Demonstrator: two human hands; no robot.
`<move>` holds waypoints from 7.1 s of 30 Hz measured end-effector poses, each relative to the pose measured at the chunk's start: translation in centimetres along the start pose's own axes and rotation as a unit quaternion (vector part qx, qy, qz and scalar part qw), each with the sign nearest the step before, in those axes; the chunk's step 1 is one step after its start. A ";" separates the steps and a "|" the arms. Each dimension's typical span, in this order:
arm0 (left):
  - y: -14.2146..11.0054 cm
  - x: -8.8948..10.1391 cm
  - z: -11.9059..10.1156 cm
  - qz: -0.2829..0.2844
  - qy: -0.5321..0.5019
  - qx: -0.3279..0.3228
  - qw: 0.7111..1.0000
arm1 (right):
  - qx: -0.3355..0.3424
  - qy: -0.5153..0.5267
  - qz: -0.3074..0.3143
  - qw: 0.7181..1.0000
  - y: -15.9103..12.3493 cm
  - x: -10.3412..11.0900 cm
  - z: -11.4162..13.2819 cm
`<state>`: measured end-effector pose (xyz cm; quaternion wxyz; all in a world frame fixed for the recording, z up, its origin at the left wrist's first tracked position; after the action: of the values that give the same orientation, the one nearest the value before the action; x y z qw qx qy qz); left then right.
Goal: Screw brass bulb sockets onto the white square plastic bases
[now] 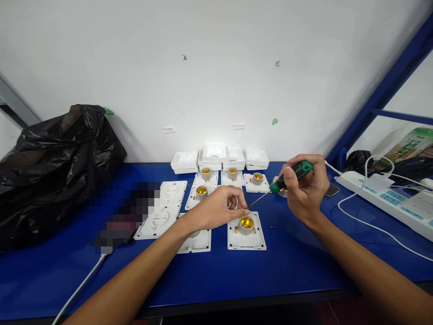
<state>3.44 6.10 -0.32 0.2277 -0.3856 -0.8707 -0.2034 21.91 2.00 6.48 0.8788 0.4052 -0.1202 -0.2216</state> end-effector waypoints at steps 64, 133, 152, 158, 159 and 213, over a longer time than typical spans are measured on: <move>-0.4 -2.2 -0.5 0.135 0.084 -0.025 0.987 | 0.014 -0.032 0.188 0.982 -3.0 -4.0 1.2; -0.5 -2.3 -0.5 0.145 0.069 -0.015 0.987 | 0.032 -0.054 0.280 0.958 -3.4 -4.8 2.6; -0.5 -2.3 -0.5 0.145 0.067 -0.017 0.987 | 0.010 -0.052 0.241 0.969 -3.2 -4.5 1.9; -0.5 -2.3 -0.6 0.144 0.069 -0.022 0.987 | 0.016 -0.057 0.240 0.969 -3.3 -4.5 2.0; -0.5 -2.3 -0.6 0.144 0.069 -0.024 0.987 | 0.015 -0.050 0.231 0.972 -3.2 -4.4 2.0; -0.5 -2.2 -0.5 0.150 0.088 -0.009 0.985 | -0.026 -0.003 0.200 0.979 -2.3 -4.0 1.8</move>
<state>4.53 4.23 -1.25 0.3278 -0.4944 -0.7777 -0.2083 17.07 1.43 5.75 0.9153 0.3491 -0.1954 -0.0459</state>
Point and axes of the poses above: each hand's wrist, its own y-axis towards the middle knuckle, its own x-axis out of the back of the hand, z = x × y, the point moved 8 cm from there along y, towards the middle knuckle, and after that the axes turned 11 degrees about -x, right-handed, at the moved point
